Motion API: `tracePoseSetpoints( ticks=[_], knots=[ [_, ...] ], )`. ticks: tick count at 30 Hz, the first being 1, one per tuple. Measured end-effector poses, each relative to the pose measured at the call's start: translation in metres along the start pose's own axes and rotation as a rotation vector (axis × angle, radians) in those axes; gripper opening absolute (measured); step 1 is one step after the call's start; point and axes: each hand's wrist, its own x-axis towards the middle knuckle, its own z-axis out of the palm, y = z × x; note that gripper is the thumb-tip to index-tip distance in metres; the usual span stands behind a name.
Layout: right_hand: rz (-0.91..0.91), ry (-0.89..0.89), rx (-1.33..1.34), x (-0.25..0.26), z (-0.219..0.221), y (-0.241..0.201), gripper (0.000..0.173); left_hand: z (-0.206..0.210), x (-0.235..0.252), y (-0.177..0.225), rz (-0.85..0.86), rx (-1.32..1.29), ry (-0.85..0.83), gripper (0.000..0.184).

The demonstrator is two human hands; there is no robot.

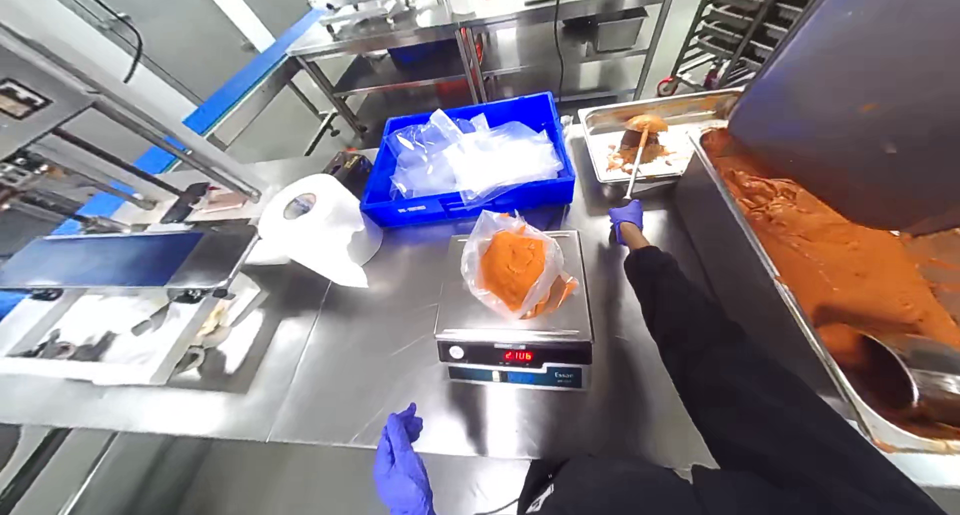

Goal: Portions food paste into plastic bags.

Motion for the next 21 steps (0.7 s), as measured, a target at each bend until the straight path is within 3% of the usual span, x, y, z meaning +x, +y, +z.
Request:
tracePoseSetpoints(
  ticks=[2,5,9,11,14,17,21],
  knots=[
    [0.011,-0.02,0.12,-0.008,0.0,-0.003,0.059,-0.011,0.0,-0.002,-0.004,0.01,0.003,0.05],
    [-0.081,-0.073,0.539,-0.04,-0.018,0.007,0.046,-0.021,0.005,-0.017,-0.036,-0.033,0.016,0.05],
    [-0.28,-0.367,1.11,-0.084,-0.058,0.045,0.032,-0.016,0.016,-0.017,-0.064,-0.011,-0.03,0.051],
    [-0.186,-0.433,1.049,-0.099,-0.08,0.055,0.029,-0.005,0.02,-0.005,-0.043,-0.002,-0.057,0.051],
    [0.022,-0.262,0.763,-0.117,-0.079,0.05,0.012,0.016,0.026,0.01,0.056,-0.036,-0.081,0.049],
    [0.027,-0.226,0.669,-0.131,-0.075,0.057,0.011,0.03,0.022,0.02,0.113,-0.075,-0.139,0.048],
    [-0.066,-0.578,0.901,-0.169,-0.117,0.071,0.027,0.036,0.016,0.032,0.099,-0.178,-0.183,0.045]
  ],
)
